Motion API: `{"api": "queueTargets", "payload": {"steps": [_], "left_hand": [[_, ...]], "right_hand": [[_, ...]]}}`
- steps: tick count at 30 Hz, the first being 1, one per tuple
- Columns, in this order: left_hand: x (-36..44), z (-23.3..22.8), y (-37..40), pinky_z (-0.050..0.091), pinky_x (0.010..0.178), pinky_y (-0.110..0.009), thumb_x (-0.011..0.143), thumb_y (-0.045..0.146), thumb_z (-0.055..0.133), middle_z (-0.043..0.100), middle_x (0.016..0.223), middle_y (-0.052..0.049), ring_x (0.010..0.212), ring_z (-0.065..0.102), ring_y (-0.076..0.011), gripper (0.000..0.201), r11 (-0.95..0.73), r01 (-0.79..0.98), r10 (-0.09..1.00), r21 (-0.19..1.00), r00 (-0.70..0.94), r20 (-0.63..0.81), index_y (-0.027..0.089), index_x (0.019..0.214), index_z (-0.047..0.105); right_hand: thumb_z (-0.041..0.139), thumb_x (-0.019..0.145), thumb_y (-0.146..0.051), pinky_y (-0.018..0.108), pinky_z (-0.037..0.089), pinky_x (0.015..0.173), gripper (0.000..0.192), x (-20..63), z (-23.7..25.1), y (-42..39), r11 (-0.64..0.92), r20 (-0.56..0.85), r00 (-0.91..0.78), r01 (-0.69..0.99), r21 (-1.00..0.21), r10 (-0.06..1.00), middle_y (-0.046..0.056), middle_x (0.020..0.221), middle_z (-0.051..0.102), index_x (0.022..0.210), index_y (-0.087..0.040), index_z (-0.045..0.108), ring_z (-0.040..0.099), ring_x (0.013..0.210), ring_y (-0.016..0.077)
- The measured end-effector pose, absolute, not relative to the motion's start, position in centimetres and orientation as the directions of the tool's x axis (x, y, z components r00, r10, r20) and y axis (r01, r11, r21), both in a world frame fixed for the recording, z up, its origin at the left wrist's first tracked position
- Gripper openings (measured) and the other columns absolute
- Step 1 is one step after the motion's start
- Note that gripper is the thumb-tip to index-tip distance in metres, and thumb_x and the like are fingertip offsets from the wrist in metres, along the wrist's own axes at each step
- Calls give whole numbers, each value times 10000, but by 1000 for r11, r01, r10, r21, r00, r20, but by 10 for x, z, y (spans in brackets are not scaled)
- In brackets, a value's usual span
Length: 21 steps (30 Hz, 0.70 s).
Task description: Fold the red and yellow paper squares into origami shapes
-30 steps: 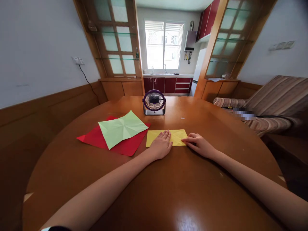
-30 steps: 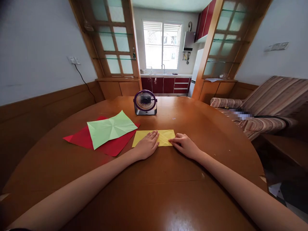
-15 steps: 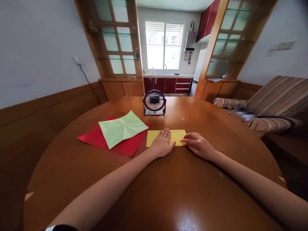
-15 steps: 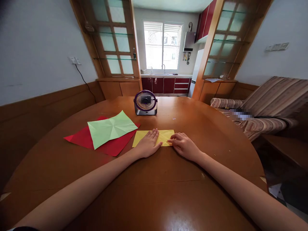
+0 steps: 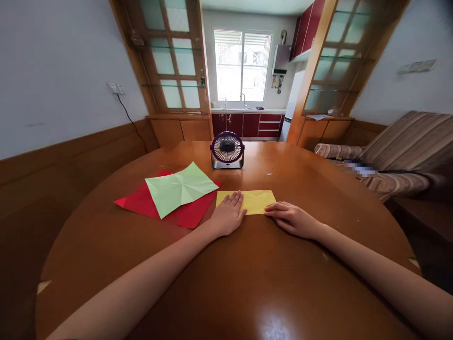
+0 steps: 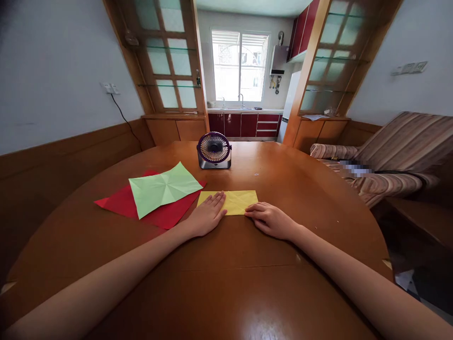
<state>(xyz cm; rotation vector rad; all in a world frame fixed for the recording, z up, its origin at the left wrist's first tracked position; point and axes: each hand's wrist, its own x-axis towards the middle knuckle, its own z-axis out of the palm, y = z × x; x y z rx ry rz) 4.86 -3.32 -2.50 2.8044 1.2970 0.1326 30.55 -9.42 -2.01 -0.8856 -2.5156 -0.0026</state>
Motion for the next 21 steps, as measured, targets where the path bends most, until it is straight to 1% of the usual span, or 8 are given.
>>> {"api": "queueTargets", "payload": {"steps": [5, 8, 12, 15, 17, 19, 21], "left_hand": [[34, -22, -40, 127, 1204, -393, 997, 379, 176, 137, 1574, -148, 1465, 130, -238, 619, -619, 783, 785, 61, 618, 36, 15, 1497, 210], [25, -24, -44, 132, 1205, -406, 995, 379, 190, 146, 1573, -136, 1465, 135, -234, 612, -610, 790, 793, 62, 608, 50, 31, 1498, 225], [10, -29, -47, 146, 1206, -421, 997, 364, 196, 235, 1554, -128, 1453, 202, -222, 583, -610, 790, 790, 56, 602, 112, 57, 1484, 286], [1, -30, -50, 160, 1204, -422, 996, 399, 213, 288, 1536, -135, 1444, 232, -231, 590, -612, 790, 784, 36, 600, 160, 65, 1470, 324], [1, -31, -51, 169, 1201, -427, 993, 439, 232, 278, 1535, -154, 1445, 224, -247, 618, -606, 795, 788, 35, 594, 163, 52, 1465, 328], [6, -31, -54, 174, 1198, -433, 991, 467, 244, 229, 1547, -169, 1451, 194, -262, 646, -606, 794, 791, 47, 595, 144, 35, 1467, 315], [13, -31, -59, 173, 1197, -433, 991, 485, 242, 174, 1560, -168, 1458, 158, -267, 666, -628, 776, 777, 69, 618, 121, 30, 1475, 291]], "right_hand": [[449, 925, -159, 436, 512, 950, 340, 304, -18, -95, 791, 425, -684, 592, -154, 594, 102, 1186, 643, 1218, -214, 614, 614, 1080, 231], [446, 926, -159, 432, 513, 942, 330, 304, -17, -96, 788, 420, -682, 594, -159, 599, 107, 1177, 644, 1207, -204, 614, 611, 1074, 231], [442, 928, -162, 423, 515, 919, 318, 302, -15, -96, 787, 414, -685, 599, -150, 600, 109, 1156, 642, 1196, -199, 610, 610, 1044, 228], [445, 938, -185, 409, 520, 880, 300, 297, -13, -94, 778, 403, -690, 621, -97, 601, 118, 1111, 642, 1186, -181, 613, 610, 990, 227], [450, 946, -215, 403, 523, 839, 283, 290, -12, -92, 763, 399, -690, 645, -42, 604, 123, 1056, 638, 1162, -172, 627, 609, 933, 224], [456, 948, -236, 402, 523, 806, 264, 281, -10, -90, 747, 402, -685, 665, 5, 607, 122, 996, 632, 1115, -168, 650, 604, 885, 222], [464, 944, -234, 406, 521, 818, 251, 273, -11, -89, 735, 414, -674, 678, 17, 613, 121, 970, 632, 1081, -163, 662, 606, 890, 224]]}}
